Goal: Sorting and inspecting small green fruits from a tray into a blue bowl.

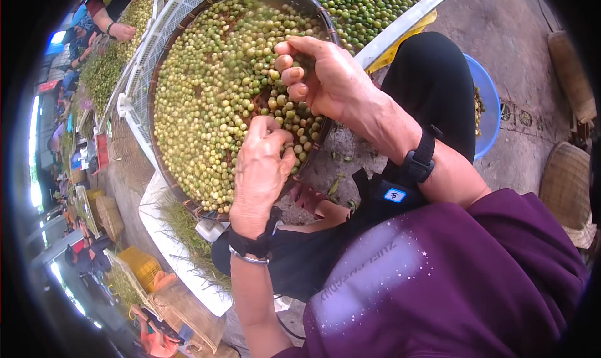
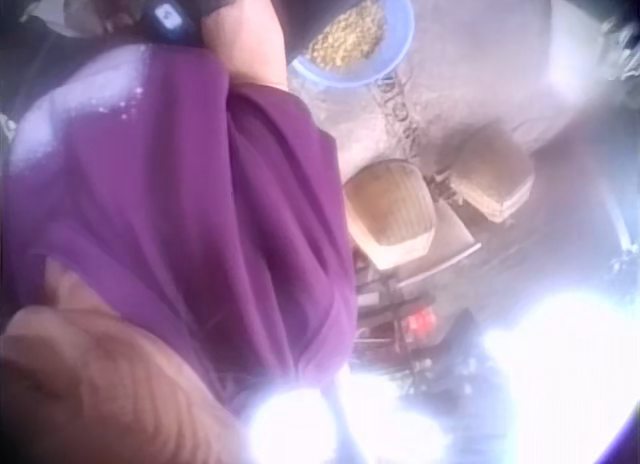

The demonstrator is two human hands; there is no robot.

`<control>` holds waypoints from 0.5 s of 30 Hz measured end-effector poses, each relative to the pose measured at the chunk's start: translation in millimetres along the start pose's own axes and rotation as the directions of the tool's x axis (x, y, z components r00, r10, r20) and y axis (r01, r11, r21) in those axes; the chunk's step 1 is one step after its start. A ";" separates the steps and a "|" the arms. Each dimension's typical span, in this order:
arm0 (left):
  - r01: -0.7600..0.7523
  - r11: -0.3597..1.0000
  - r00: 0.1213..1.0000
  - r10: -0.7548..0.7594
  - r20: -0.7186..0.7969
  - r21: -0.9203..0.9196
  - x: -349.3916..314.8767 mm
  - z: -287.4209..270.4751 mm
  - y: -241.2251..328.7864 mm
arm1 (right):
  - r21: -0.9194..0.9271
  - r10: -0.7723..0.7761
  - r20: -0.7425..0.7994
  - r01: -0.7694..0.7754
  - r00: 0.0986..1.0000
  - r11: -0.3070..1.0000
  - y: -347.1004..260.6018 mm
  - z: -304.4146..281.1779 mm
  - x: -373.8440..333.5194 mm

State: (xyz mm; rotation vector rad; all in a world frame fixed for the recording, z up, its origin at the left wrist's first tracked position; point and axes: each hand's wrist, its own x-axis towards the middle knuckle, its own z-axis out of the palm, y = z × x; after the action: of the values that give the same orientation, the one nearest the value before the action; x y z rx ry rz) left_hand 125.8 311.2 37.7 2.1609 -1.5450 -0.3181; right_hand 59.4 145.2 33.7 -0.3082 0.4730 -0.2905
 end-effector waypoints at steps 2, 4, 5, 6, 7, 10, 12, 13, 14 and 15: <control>0.068 0.990 0.995 -0.077 -0.069 -0.126 1.6 -2.7 -8.1 | 0.013 -0.029 0.036 0.029 0.999 1.000 -8.1 -1.6 -1.2; 0.333 0.799 0.923 -0.384 0.001 -0.501 -4.4 -10.5 -9.6 | 0.040 -0.065 0.078 0.062 0.995 0.997 -14.2 -2.8 1.3; 0.420 0.611 0.862 -0.500 0.084 -0.671 -5.0 -14.1 -13.4 | 0.052 -0.083 0.098 0.078 0.992 0.996 -16.9 -2.5 1.0; 0.373 0.494 0.878 -0.462 0.126 -0.785 -1.5 -16.4 -17.1 | 0.051 -0.098 0.097 0.094 0.990 0.994 -21.7 -2.4 -1.9; 0.393 0.414 0.873 -0.448 0.192 -0.821 2.8 -15.0 -16.1 | 0.051 -0.109 0.092 0.105 0.990 0.993 -24.3 -2.3 -2.3; 0.482 0.314 0.849 -0.399 0.347 -0.818 13.7 -5.9 -7.8 | 0.066 -0.143 0.084 0.137 0.986 0.988 -27.3 -4.8 -0.4; 0.490 0.599 0.864 -0.432 0.260 -0.633 19.3 6.2 2.6 | 0.034 -0.135 0.060 0.133 0.989 0.990 -26.0 -4.2 -0.8; 0.413 0.714 0.906 -0.389 0.170 -0.566 20.7 13.0 2.7 | 0.019 -0.131 0.049 0.130 0.990 0.991 -25.6 -3.9 -1.0; 0.268 0.860 0.962 -0.260 0.078 -0.435 21.7 14.0 1.8 | 0.035 -0.126 0.071 0.124 0.989 0.992 -25.2 -6.5 2.2; 0.109 0.955 0.994 -0.111 0.009 -0.276 22.7 13.4 1.7 | 0.023 -0.128 0.061 0.127 0.990 0.992 -24.9 -6.7 1.2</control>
State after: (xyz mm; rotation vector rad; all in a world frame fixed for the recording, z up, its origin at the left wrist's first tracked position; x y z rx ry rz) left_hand 126.2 286.4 28.7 2.0271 -1.2920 -0.5299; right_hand 52.2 120.6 36.4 -0.3285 0.3893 -0.4087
